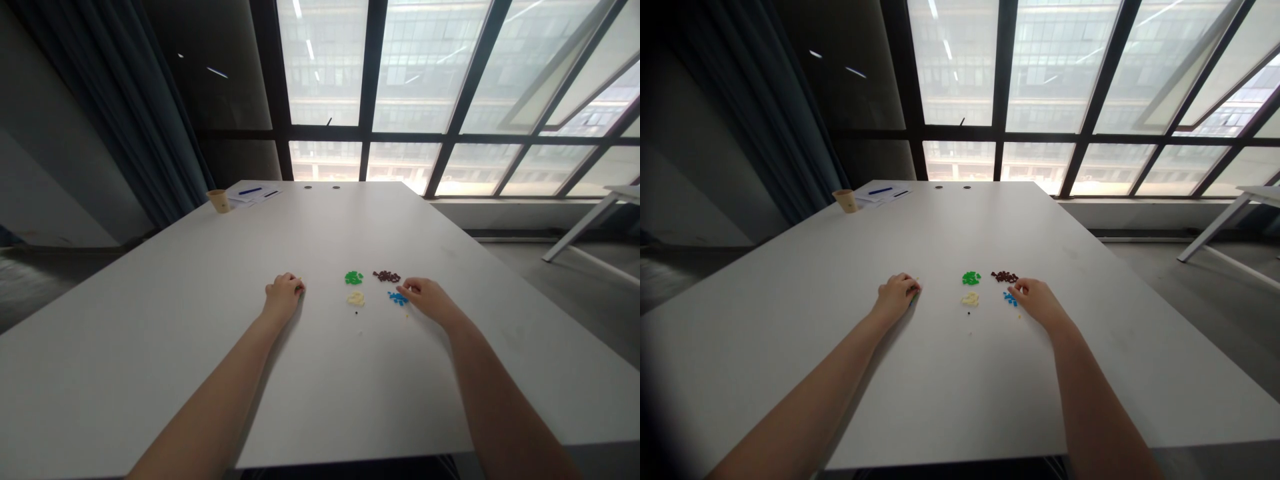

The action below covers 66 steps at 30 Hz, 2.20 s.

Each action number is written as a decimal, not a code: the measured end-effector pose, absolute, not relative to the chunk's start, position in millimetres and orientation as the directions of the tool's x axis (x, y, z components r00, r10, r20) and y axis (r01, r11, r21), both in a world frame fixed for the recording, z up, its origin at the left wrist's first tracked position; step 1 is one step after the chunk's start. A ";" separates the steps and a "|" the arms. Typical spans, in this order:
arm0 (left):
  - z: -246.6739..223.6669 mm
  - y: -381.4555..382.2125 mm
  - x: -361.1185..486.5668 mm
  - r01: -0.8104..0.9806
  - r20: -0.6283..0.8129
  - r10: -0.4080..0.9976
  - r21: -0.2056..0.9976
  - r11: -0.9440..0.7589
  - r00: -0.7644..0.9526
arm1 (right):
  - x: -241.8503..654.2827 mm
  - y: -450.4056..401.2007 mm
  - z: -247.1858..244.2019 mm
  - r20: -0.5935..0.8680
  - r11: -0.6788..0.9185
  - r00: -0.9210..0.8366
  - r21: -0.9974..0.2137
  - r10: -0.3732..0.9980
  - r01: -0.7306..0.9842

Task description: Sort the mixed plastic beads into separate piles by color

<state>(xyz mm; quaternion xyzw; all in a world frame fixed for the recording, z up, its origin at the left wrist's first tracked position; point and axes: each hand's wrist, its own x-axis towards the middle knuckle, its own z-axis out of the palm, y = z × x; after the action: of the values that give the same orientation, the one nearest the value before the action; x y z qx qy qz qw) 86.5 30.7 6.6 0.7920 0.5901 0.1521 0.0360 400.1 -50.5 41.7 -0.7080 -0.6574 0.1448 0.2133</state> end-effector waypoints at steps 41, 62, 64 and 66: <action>34.1 -31.4 139.4 0.411 0.410 0.793 0.693 -0.592 0.451 | 313.8 -64.5 32.0 0.520 0.517 -0.178 -0.636 0.836 0.572; 12.8 32.0 85.3 0.765 0.425 0.886 0.503 -0.401 0.185 | 343.9 -22.5 23.0 0.270 0.076 0.064 -0.480 0.961 0.874; 8.1 39.8 75.2 0.821 0.409 0.902 0.461 -0.336 0.140 | 347.6 -13.0 21.0 0.187 -0.007 0.090 -0.401 0.978 0.916; 3.6 44.2 70.7 0.853 0.382 0.916 0.432 -0.294 0.122 | 348.8 -5.9 19.6 0.132 -0.058 0.110 -0.346 0.985 0.937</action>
<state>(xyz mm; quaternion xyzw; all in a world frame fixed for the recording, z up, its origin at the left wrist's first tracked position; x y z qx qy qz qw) 70.7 44.2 3.6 0.7471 0.5919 0.2979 0.0533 348.8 -5.9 19.6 -0.7240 -0.6636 0.0695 0.1751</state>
